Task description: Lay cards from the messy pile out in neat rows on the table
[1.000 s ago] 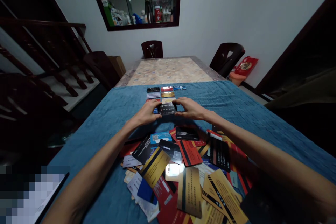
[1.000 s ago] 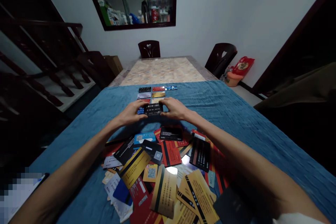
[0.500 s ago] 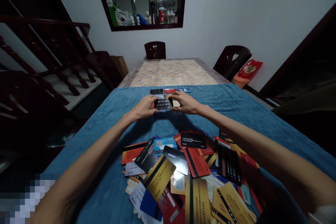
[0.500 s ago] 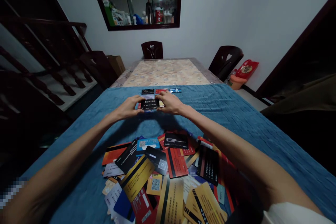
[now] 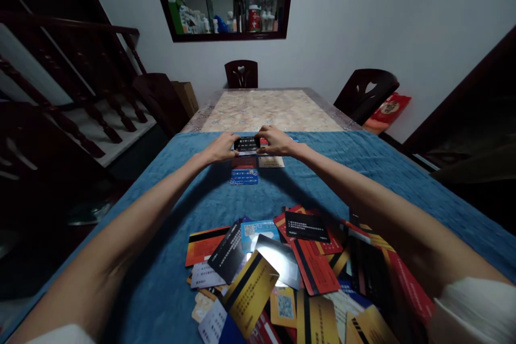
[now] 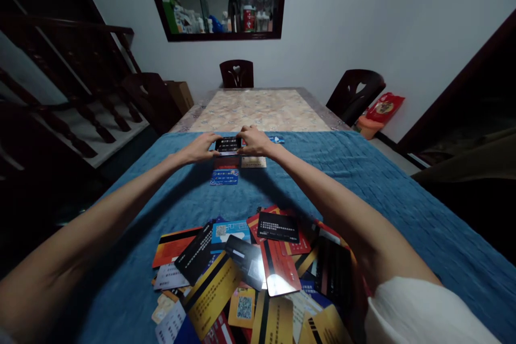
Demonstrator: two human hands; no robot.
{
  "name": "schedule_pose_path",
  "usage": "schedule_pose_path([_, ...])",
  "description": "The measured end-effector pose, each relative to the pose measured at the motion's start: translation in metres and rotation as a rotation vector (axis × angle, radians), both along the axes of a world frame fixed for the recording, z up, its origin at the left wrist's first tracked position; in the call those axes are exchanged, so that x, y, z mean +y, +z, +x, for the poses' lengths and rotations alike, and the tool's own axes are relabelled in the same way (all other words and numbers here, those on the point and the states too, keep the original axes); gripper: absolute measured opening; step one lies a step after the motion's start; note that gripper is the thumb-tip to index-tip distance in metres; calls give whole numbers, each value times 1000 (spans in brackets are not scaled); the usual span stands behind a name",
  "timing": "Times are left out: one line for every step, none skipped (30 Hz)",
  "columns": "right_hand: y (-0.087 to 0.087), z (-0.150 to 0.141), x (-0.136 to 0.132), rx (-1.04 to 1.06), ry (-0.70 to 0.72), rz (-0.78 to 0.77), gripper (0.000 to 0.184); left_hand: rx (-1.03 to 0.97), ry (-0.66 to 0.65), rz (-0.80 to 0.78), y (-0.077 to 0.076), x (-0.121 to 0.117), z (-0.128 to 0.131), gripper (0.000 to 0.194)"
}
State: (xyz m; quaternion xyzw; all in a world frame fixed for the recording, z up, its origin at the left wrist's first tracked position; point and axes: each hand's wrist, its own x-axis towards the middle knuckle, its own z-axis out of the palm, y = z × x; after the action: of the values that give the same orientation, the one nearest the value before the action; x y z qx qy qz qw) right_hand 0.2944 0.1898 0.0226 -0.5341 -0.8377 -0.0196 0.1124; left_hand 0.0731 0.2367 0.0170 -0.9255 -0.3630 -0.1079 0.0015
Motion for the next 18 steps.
schedule_pose_path([-1, -1, 6, -2, -7, 0, 51, 4, 11, -7, 0, 6, 1, 47])
schedule_pose_path([-2, -1, 13, -5, -13, 1, 50, 6, 22, -14, 1, 12, 2, 47])
schedule_pose_path([-3, -2, 19, -9, -18, 2, 50, 5, 34, -20, 1, 18, 3, 48])
schedule_pose_path([-5, -2, 25, -14, -22, 4, 49, 4, 43, -26, 1, 24, 3, 49])
schedule_pose_path([-6, -2, 31, -20, -28, 5, 49, 3, 52, -33, 1, 29, 4, 50])
schedule_pose_path([-8, -2, 36, -25, -34, 6, 50, 3, 60, -40, 1, 33, 5, 50])
schedule_pose_path([-9, -2, 41, -32, -40, 5, 50, 7, 68, -47, 0, 37, 6, 50])
schedule_pose_path([-11, -2, 46, -39, -46, 1, 51, 15, 78, -51, -1, 41, 7, 50])
schedule_pose_path([-13, -2, 50, -48, -51, -8, 52, 24, 87, -52, -2, 44, 7, 49])
schedule_pose_path([-15, -2, 54, -58, -54, -19, 52, 34, 96, -49, -3, 47, 8, 48])
schedule_pose_path([-18, -3, 58, -68, -58, -29, 52, 44, 103, -45, -4, 50, 9, 47])
schedule_pose_path([-20, -3, 61, -77, -61, -38, 51, 52, 109, -41, -6, 53, 9, 47])
schedule_pose_path([-22, -3, 65, -86, -67, -45, 51, 59, 116, -38, -8, 56, 10, 46])
schedule_pose_path([-24, -4, 68, -94, -74, -50, 51, 65, 123, -37, -9, 59, 11, 45])
schedule_pose_path([-27, -4, 71, -100, -84, -53, 51, 70, 134, -37, -11, 61, 13, 44])
schedule_pose_path([-29, -4, 75, -103, -95, -55, 51, 73, 146, -39, -12, 64, 14, 43])
schedule_pose_path([-31, -3, 78, -105, -105, -58, 50, 76, 159, -42, -14, 67, 16, 42])
schedule_pose_path([-33, -3, 82, -107, -115, -61, 50, 76, 171, -46, -15, 70, 18, 41])
